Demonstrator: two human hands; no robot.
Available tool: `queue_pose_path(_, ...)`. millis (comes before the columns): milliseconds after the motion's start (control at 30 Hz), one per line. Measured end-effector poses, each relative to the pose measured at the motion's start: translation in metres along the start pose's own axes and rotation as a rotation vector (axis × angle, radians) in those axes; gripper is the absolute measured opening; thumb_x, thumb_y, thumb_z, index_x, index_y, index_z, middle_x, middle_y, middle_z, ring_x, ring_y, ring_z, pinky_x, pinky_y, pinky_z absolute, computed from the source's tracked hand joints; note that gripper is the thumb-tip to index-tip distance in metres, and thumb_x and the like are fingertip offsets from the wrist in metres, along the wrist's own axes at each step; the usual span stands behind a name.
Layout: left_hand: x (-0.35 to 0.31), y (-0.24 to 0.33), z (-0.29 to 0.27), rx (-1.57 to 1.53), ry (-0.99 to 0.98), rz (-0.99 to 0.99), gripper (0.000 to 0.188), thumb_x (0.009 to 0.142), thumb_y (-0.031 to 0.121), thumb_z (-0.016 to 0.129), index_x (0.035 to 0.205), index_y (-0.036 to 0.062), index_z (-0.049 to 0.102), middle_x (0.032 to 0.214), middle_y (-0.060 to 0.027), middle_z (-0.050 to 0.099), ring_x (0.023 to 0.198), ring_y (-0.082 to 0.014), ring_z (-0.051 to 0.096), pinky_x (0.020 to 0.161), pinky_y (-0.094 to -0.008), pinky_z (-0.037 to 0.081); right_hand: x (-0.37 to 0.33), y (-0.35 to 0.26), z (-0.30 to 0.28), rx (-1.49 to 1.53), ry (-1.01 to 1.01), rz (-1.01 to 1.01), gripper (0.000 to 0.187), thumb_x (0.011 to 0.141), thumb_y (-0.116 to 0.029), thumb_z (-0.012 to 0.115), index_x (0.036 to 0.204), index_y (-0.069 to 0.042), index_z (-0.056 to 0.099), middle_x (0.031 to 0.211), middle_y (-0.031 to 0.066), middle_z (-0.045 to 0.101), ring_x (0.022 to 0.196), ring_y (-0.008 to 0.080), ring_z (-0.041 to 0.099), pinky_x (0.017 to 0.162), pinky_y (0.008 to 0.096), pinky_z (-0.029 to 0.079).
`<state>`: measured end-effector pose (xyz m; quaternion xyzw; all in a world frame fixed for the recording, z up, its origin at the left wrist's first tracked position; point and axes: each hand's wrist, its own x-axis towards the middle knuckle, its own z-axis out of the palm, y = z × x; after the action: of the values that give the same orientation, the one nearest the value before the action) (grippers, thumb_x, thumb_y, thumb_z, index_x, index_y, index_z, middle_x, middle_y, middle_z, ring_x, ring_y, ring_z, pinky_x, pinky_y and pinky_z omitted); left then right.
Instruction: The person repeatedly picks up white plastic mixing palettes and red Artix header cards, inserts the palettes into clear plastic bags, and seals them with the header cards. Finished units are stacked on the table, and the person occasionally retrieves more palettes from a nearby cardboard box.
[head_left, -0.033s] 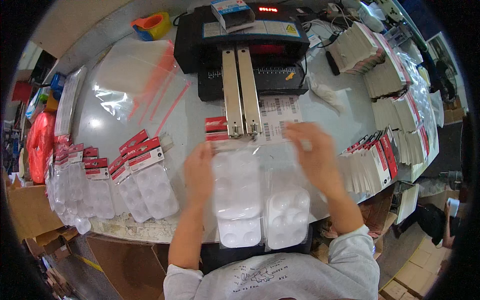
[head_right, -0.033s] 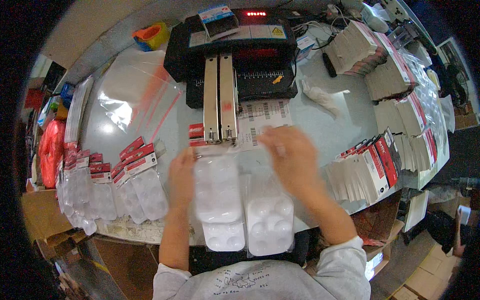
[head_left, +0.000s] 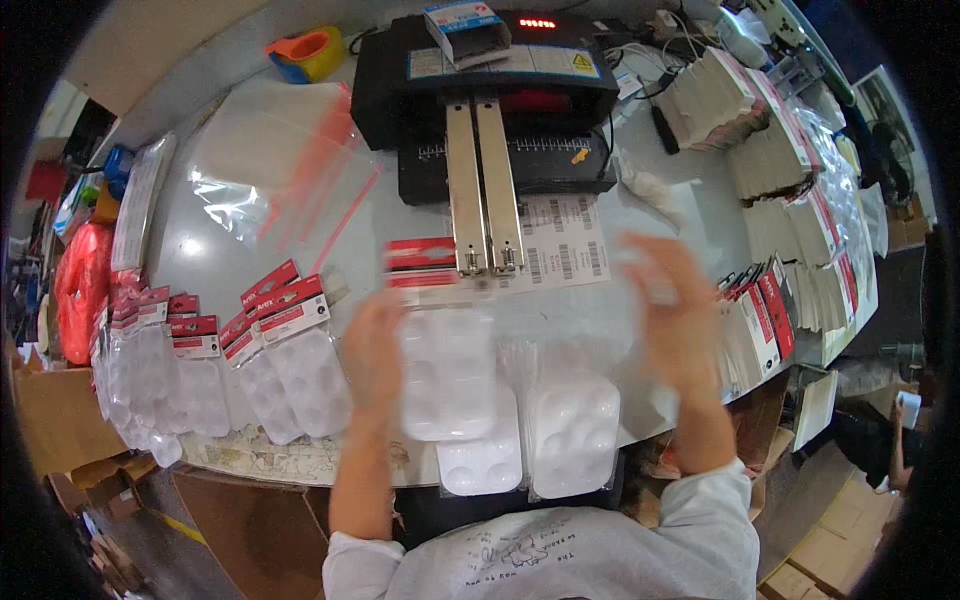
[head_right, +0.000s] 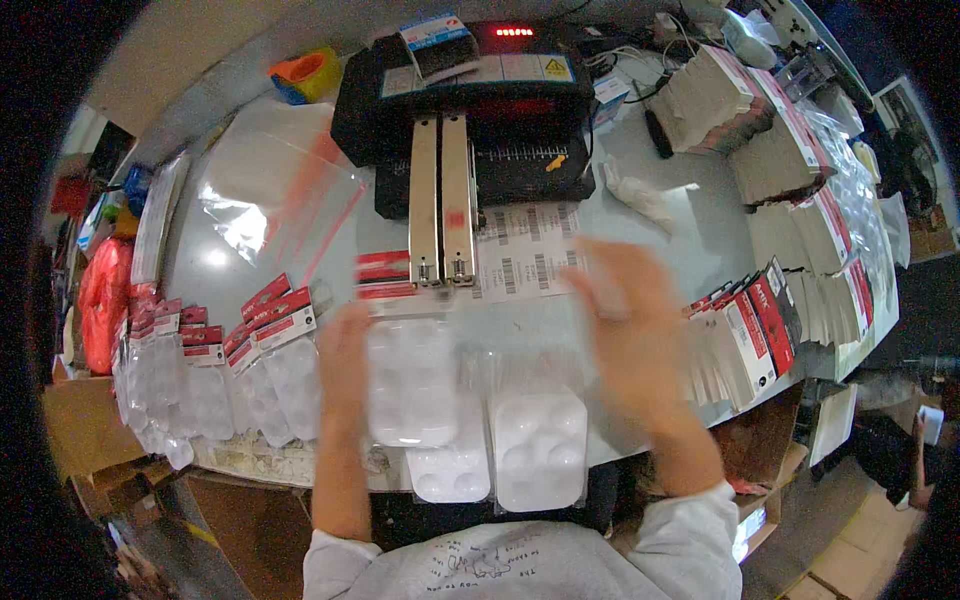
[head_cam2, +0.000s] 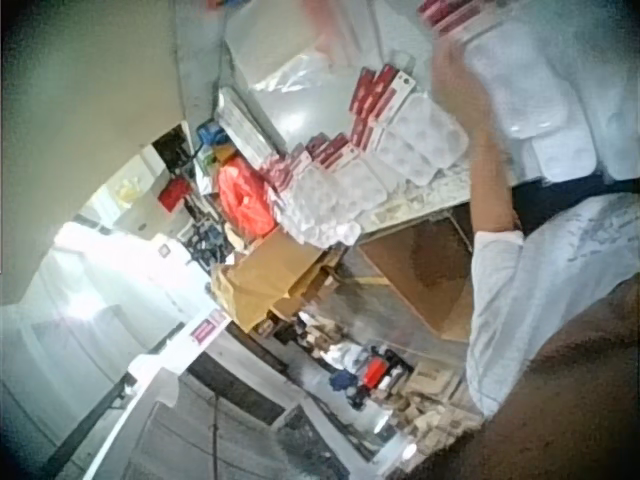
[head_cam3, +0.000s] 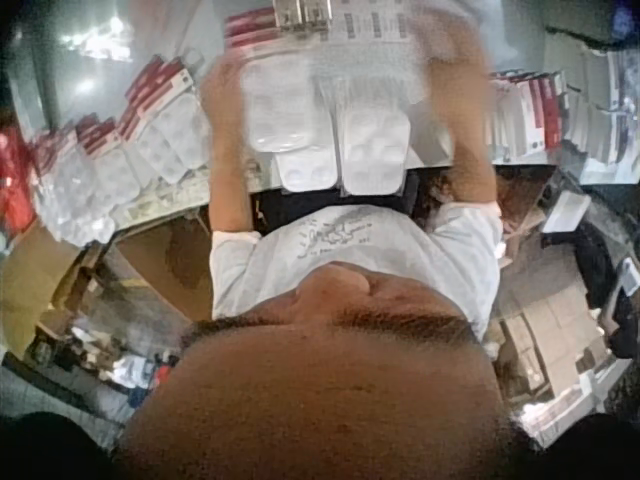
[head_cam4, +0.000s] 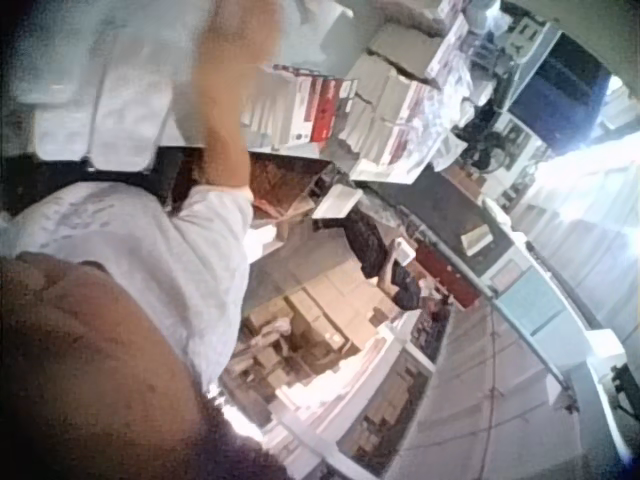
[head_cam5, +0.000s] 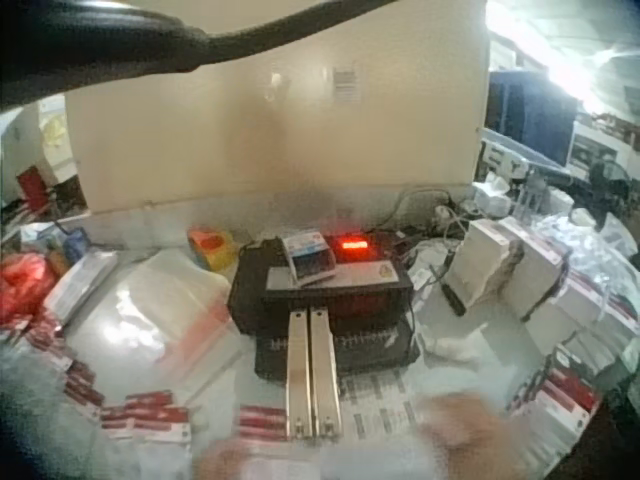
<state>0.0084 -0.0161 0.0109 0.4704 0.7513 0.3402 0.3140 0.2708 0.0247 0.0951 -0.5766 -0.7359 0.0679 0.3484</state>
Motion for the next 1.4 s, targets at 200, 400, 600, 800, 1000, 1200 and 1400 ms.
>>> queue_pose_path(200,-0.037,0.033,-0.032,0.497,0.245,0.342,0.028,0.081,0.021,0.063,0.099,0.0026,0.054,0.11,-0.0172,0.045,0.105,-0.035,0.043,0.088,-0.0428,0.038,-0.022,0.1,-0.118,-0.202,-0.086,0.43,0.067,0.074,-0.022,0.07,0.129,0.004,0.043,0.111,0.0204,0.058,0.097,0.0198,0.057,0.086,0.0303,0.043)
queue_pose_path(400,-0.089,0.05,0.045,0.104,-0.226,0.486,0.024,0.072,0.018,0.072,0.081,0.0037,0.055,0.102,-0.0156,0.047,0.098,-0.0304,0.046,0.077,-0.0372,0.041,-0.033,0.112,-0.107,-0.291,-0.056,0.481,0.06,0.072,-0.028,0.074,0.119,0.002,0.054,0.094,0.0174,0.066,0.081,0.0165,0.061,0.08,0.0297,0.046)
queue_pose_path(600,-0.091,0.064,0.017,-0.664,-0.425,0.065,0.015,0.082,0.008,0.064,0.078,0.0014,0.052,0.1,-0.0133,0.061,0.086,-0.0167,0.057,0.073,-0.0284,0.046,-0.03,0.002,-0.086,0.174,0.011,0.405,0.05,0.066,-0.013,0.076,0.113,-0.002,0.06,0.089,0.0105,0.067,0.072,0.0118,0.061,0.069,0.0261,0.048)
queue_pose_path(800,-0.092,0.065,0.001,-0.845,-0.598,-0.205,0.013,0.091,0.009,0.053,0.092,-0.0039,0.057,0.099,-0.0122,0.066,0.082,-0.0091,0.059,0.076,-0.021,0.046,-0.006,-0.033,-0.023,0.334,-0.503,-0.037,0.035,0.063,-0.025,0.08,0.081,0.001,0.063,0.063,0.0095,0.057,0.049,0.0143,0.049,0.048,0.0256,0.04)
queue_pose_path(1000,-0.091,0.052,-0.002,-0.545,-0.426,-0.031,0.016,0.09,0.013,0.056,0.093,-0.0019,0.062,0.076,-0.0055,0.066,0.062,-0.0043,0.051,0.057,-0.0187,0.041,-0.002,-0.036,0.002,0.414,-0.679,-0.134,0.032,0.068,-0.027,0.077,0.074,0.0,0.061,0.057,0.011,0.054,0.047,0.0219,0.048,0.046,0.0289,0.039)
queue_pose_path(1200,-0.091,0.048,-0.001,-0.359,-0.372,0.092,0.015,0.088,0.015,0.059,0.087,0.0004,0.063,0.059,-0.0036,0.055,0.052,-0.0043,0.044,0.047,-0.0203,0.035,0.004,-0.028,0.009,0.471,-0.758,-0.289,0.032,0.067,-0.029,0.077,0.073,-0.002,0.062,0.063,0.0107,0.057,0.05,0.0227,0.052,0.047,0.0297,0.04)
queue_pose_path(1400,-0.085,0.041,0.002,-0.525,-0.101,0.107,0.019,0.089,0.015,0.058,0.085,-0.0027,0.063,0.064,0.0018,0.056,0.057,-0.0037,0.042,0.051,-0.0187,0.035,0.003,-0.011,0.002,0.502,-0.641,0.118,0.032,0.07,-0.029,0.076,0.079,0.0,0.064,0.066,0.0088,0.062,0.059,0.0175,0.06,0.056,0.0287,0.047)
